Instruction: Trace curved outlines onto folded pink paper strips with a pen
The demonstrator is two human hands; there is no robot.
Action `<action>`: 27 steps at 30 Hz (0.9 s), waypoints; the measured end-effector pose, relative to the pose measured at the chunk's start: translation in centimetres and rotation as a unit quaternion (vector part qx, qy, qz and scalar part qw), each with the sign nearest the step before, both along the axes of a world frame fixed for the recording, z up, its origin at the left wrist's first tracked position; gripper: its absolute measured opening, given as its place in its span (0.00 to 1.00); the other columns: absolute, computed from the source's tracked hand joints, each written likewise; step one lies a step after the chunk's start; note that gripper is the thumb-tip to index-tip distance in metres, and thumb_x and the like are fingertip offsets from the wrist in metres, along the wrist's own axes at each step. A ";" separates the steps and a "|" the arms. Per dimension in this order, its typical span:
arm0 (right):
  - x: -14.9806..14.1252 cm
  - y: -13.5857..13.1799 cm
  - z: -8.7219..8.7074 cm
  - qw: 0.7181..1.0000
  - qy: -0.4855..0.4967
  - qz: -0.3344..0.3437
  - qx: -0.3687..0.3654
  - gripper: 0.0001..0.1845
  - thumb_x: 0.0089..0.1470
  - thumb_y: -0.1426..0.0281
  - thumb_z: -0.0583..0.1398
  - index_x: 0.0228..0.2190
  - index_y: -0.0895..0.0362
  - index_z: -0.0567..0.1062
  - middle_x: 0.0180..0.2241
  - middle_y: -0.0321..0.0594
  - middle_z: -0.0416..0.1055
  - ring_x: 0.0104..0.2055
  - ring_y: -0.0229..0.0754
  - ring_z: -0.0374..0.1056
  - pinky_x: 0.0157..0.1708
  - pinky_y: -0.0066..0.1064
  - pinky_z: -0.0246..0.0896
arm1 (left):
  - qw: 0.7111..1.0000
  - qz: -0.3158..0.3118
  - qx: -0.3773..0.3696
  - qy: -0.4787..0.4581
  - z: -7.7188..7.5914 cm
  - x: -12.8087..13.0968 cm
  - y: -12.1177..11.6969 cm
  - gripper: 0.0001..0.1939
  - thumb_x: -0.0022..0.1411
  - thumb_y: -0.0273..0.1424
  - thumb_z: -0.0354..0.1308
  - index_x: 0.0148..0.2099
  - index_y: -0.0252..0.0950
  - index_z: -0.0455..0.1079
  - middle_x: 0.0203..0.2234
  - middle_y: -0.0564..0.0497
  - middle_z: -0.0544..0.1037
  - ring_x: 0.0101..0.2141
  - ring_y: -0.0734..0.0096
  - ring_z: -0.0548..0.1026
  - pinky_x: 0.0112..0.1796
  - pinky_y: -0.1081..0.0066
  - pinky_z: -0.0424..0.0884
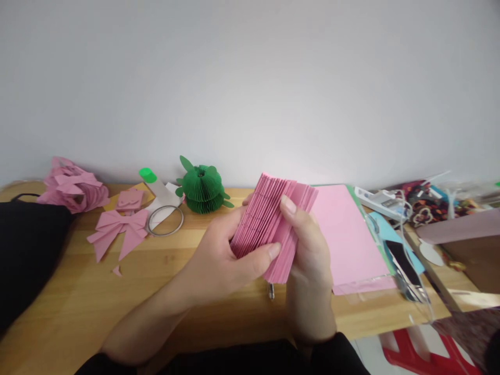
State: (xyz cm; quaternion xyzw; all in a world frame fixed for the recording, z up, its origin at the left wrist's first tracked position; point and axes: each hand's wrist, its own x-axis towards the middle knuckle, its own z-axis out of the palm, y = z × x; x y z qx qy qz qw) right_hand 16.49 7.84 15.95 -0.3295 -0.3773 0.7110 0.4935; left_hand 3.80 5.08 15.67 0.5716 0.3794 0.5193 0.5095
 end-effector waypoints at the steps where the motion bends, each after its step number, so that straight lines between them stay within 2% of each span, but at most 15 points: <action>1: 0.0 0.0 0.0 1.000 0.002 0.001 0.001 0.16 0.49 0.54 0.68 0.32 0.52 0.76 0.33 0.39 0.78 0.39 0.49 0.76 0.44 0.45 0.75 | 1.000 0.002 -0.001 0.002 0.0 0.0 0.0 0.04 0.57 0.26 0.59 0.36 0.36 0.68 0.25 0.56 0.71 0.24 0.75 0.69 0.23 0.77 0.67; 5: 0.0 0.0 0.0 1.000 0.003 0.003 0.005 0.16 0.49 0.54 0.68 0.34 0.52 0.76 0.34 0.39 0.78 0.40 0.49 0.76 0.44 0.45 0.74 | 1.000 0.015 -0.002 0.005 -0.1 0.2 -0.1 0.04 0.55 0.27 0.59 0.35 0.37 0.68 0.24 0.57 0.70 0.24 0.75 0.69 0.25 0.76 0.69; 10: -0.2 0.0 0.2 1.000 0.005 -0.006 -0.008 0.18 0.46 0.54 0.70 0.34 0.51 0.76 0.35 0.39 0.78 0.42 0.50 0.76 0.46 0.46 0.74 | 1.000 0.021 0.011 0.009 -0.1 0.2 -0.2 0.04 0.54 0.26 0.59 0.33 0.37 0.66 0.23 0.58 0.69 0.24 0.75 0.68 0.24 0.76 0.68; 16: -0.3 0.0 0.3 1.000 0.017 -0.014 -0.015 0.18 0.44 0.54 0.71 0.32 0.51 0.76 0.33 0.39 0.78 0.39 0.49 0.75 0.46 0.47 0.74 | 1.000 0.015 -0.003 0.001 -0.1 0.2 -0.1 0.04 0.55 0.27 0.59 0.34 0.37 0.66 0.22 0.58 0.67 0.22 0.77 0.65 0.22 0.77 0.65; 27: -0.4 0.0 0.2 1.000 0.009 -0.019 -0.016 0.19 0.44 0.54 0.71 0.33 0.51 0.77 0.35 0.39 0.78 0.41 0.51 0.76 0.47 0.48 0.73 | 1.000 0.020 0.008 -0.005 0.0 0.3 0.0 0.05 0.55 0.26 0.59 0.32 0.37 0.65 0.20 0.59 0.64 0.21 0.78 0.63 0.21 0.78 0.64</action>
